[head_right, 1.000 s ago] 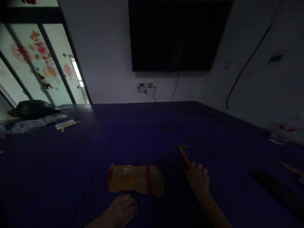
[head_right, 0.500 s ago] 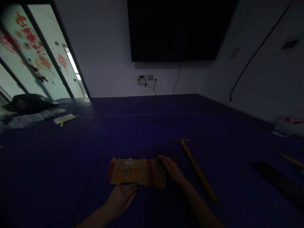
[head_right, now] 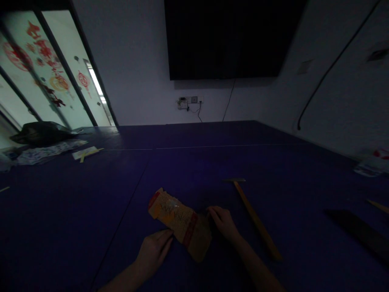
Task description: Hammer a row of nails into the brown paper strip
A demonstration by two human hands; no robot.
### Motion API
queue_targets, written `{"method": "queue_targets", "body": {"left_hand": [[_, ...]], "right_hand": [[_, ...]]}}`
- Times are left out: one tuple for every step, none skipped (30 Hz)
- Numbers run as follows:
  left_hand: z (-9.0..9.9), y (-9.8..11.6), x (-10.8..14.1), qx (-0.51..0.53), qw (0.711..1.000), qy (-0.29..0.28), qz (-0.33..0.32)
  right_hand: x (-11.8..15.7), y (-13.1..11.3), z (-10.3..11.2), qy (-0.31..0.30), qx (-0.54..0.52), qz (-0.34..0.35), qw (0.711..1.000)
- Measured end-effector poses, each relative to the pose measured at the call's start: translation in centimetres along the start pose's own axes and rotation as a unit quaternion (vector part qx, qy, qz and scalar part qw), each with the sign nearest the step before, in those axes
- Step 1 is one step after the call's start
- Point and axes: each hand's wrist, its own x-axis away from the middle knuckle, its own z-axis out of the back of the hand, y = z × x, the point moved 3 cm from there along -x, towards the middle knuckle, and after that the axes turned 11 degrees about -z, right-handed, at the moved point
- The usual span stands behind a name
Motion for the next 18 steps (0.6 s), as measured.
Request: {"method": "queue_targets", "body": {"left_hand": [[0.0, -0.2, 0.0, -0.010, 1.000, 0.004, 0.011], [0.0, -0.3, 0.0, -0.020, 1.000, 0.007, 0.023], [0.0, -0.5, 0.0, -0.028, 0.999, 0.007, 0.035], [-0.1, -0.7, 0.0, -0.035, 0.998, 0.005, 0.047], [-0.1, -0.8, 0.0, -0.040, 0.998, 0.003, 0.057], [-0.1, -1.0, 0.1, -0.045, 0.997, 0.000, 0.065], [-0.1, -1.1, 0.1, -0.048, 0.996, -0.001, 0.071], [0.0, -1.2, 0.1, -0.050, 0.996, 0.001, 0.076], [0.0, -1.2, 0.2, -0.049, 0.996, 0.005, 0.079], [0.1, -1.3, 0.2, -0.043, 0.996, 0.009, 0.080], [0.1, -1.3, 0.3, -0.032, 0.996, 0.012, 0.080], [0.1, -1.3, 0.4, -0.018, 0.997, 0.014, 0.080], [0.1, -1.3, 0.4, -0.003, 0.997, 0.013, 0.079], [0.1, -1.4, 0.5, 0.011, 0.997, 0.010, 0.082], [0.1, -1.4, 0.5, 0.023, 0.996, 0.004, 0.086], [0.0, -1.5, 0.6, 0.033, 0.995, -0.004, 0.093], [0.0, -1.6, 0.6, 0.041, 0.994, -0.013, 0.100], [0.0, -1.7, 0.5, 0.049, 0.993, -0.022, 0.106]], "right_hand": [[0.3, -0.3, -0.1, -0.006, 0.003, -0.002, 1.000], [0.6, -0.6, -0.3, -0.015, 0.004, -0.004, 1.000], [0.9, -0.9, -0.5, -0.026, 0.003, -0.005, 1.000], [1.1, -1.2, -0.7, -0.034, 0.004, -0.003, 0.999], [1.3, -1.5, -0.9, -0.039, 0.006, 0.001, 0.999], [1.5, -1.8, -1.1, -0.039, 0.010, 0.006, 0.999], [1.6, -2.0, -1.3, -0.034, 0.016, 0.011, 0.999], [1.7, -2.2, -1.4, -0.024, 0.022, 0.014, 0.999], [1.8, -2.3, -1.4, -0.009, 0.026, 0.014, 1.000], [1.8, -2.4, -1.5, 0.007, 0.027, 0.010, 1.000], [1.9, -2.4, -1.5, 0.025, 0.024, 0.003, 0.999], [2.0, -2.4, -1.5, 0.041, 0.019, -0.004, 0.999], [2.1, -2.4, -1.6, 0.054, 0.013, -0.013, 0.998], [2.2, -2.3, -1.8, 0.064, 0.006, -0.022, 0.998], [2.3, -2.3, -2.0, 0.071, -0.001, -0.032, 0.997], [2.5, -2.4, -2.2, 0.076, -0.006, -0.039, 0.996], [2.6, -2.4, -2.4, 0.079, -0.010, -0.045, 0.996], [2.8, -2.5, -2.6, 0.079, -0.014, -0.049, 0.996]]}}
